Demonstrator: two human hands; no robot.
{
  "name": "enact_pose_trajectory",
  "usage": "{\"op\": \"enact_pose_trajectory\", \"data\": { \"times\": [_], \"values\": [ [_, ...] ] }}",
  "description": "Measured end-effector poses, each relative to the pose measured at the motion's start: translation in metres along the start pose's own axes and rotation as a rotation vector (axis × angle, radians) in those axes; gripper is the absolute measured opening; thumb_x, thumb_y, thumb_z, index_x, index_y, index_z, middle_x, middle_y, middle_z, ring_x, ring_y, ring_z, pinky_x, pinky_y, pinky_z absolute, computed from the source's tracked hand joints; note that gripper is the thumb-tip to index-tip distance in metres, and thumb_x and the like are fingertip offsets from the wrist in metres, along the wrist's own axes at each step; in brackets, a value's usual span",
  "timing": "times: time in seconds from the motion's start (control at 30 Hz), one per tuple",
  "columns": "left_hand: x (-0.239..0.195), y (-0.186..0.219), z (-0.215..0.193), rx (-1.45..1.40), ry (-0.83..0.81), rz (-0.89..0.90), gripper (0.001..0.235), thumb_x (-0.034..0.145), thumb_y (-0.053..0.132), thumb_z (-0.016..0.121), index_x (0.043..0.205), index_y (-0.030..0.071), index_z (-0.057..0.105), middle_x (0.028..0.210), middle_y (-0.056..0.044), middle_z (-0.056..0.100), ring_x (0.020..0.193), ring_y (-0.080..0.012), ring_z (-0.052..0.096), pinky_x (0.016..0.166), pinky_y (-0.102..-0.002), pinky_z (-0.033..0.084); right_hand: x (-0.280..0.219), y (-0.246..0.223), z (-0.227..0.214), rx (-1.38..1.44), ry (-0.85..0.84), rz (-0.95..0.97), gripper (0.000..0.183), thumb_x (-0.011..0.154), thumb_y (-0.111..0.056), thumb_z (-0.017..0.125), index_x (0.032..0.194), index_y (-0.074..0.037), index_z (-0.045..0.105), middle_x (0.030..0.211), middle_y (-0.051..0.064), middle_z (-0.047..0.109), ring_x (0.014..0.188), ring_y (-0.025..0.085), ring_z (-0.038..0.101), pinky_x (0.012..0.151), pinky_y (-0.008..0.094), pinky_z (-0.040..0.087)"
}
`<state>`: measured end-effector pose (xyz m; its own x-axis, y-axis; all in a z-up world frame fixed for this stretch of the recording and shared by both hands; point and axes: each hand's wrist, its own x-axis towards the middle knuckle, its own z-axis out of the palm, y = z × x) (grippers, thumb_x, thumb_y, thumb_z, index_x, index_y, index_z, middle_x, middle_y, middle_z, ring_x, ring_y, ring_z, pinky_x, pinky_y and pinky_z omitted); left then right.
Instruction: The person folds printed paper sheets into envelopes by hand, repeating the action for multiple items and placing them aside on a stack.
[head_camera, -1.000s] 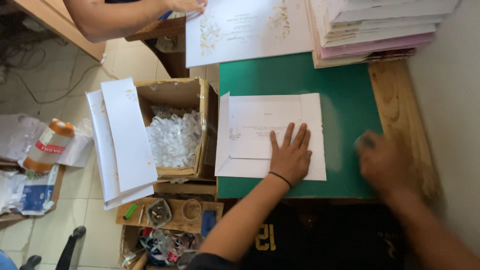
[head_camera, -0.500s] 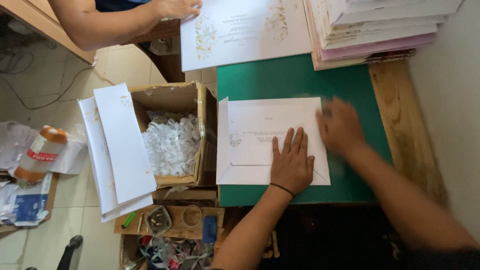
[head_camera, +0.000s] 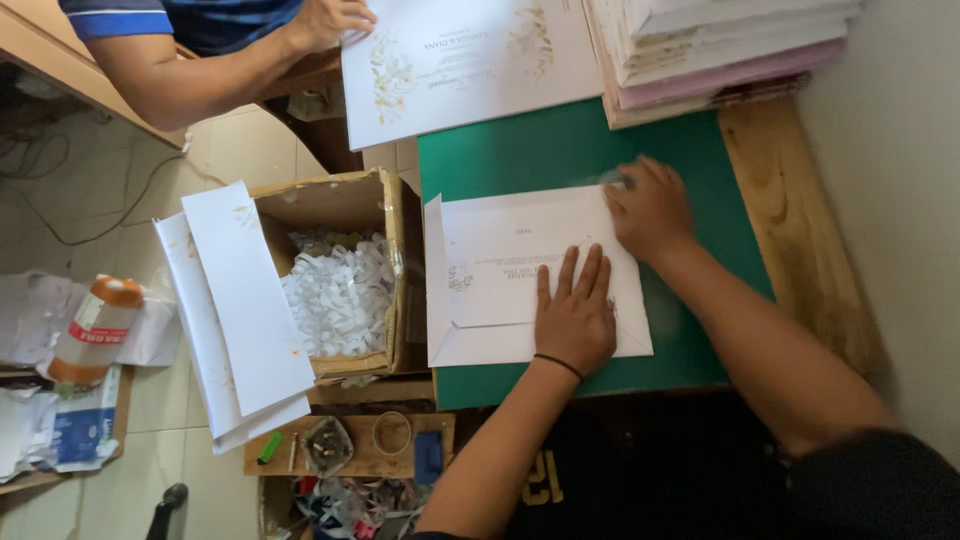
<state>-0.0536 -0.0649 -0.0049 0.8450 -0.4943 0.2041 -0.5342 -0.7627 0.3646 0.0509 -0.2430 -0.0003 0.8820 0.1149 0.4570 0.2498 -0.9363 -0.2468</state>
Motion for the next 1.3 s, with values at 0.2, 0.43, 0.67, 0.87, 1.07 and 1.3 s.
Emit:
{"op": "enact_pose_trajectory", "data": {
  "times": [0.2,0.43,0.67,0.87,1.07,1.3],
  "values": [
    [0.001,0.0,0.004,0.109,0.014,0.034,0.059,0.092,0.026,0.053,0.147,0.004,0.052,0.166,-0.011,0.035,0.155,-0.0365,0.021,0.121,-0.064,0.01,-0.156,-0.058,-0.098,0.161,-0.034,-0.098,0.016,0.084,-0.013,0.067,0.097,-0.01,0.076,0.111,0.017,0.067,0.115,0.037,0.065,0.097,0.054,0.049],
    [0.033,-0.021,-0.016,0.226,-0.151,0.678,0.032,0.098,0.017,0.055,0.123,0.025,0.074,0.137,0.003,0.066,0.129,-0.0227,0.052,0.127,-0.062,0.025,-0.144,0.009,-0.086,0.047,0.01,-0.039,0.02,0.088,-0.01,0.067,0.105,-0.01,0.078,0.128,0.014,0.067,0.121,0.037,0.062,0.103,0.051,0.05],
    [0.114,0.002,-0.141,0.42,0.755,0.706,0.02,0.092,0.018,0.051,0.097,0.003,0.063,0.097,-0.02,0.063,0.089,-0.0364,0.059,0.085,-0.052,0.046,-0.136,0.04,-0.078,-0.09,0.101,0.094,0.02,0.091,-0.018,0.068,0.105,-0.011,0.081,0.132,0.011,0.068,0.125,0.037,0.061,0.105,0.047,0.052],
    [0.196,-0.015,-0.2,-0.716,0.84,-0.231,0.032,0.093,0.027,0.078,0.087,-0.003,0.071,0.074,-0.008,0.064,0.064,-0.0137,0.052,0.059,-0.03,0.045,-0.137,0.044,-0.07,0.009,0.091,0.143,0.022,0.092,-0.018,0.066,0.107,-0.01,0.079,0.134,0.014,0.065,0.126,0.037,0.06,0.105,0.047,0.051],
    [0.301,0.044,-0.097,-1.453,0.645,-0.407,0.037,0.093,0.03,0.072,0.09,-0.006,0.076,0.081,-0.009,0.076,0.06,-0.0129,0.068,0.046,-0.027,0.047,-0.13,0.036,-0.086,0.002,0.028,0.199,0.023,0.09,-0.018,0.066,0.107,-0.012,0.08,0.131,0.013,0.066,0.125,0.036,0.058,0.102,0.048,0.05],
    [0.314,0.016,-0.103,-0.458,0.006,0.053,0.057,0.092,0.056,0.062,0.07,0.008,0.083,0.066,-0.008,0.078,0.059,-0.0182,0.073,0.064,-0.033,0.057,-0.13,0.042,-0.089,0.02,0.035,0.213,0.021,0.092,-0.017,0.068,0.107,-0.008,0.08,0.13,0.014,0.067,0.123,0.036,0.059,0.104,0.046,0.051]
  ]
}}
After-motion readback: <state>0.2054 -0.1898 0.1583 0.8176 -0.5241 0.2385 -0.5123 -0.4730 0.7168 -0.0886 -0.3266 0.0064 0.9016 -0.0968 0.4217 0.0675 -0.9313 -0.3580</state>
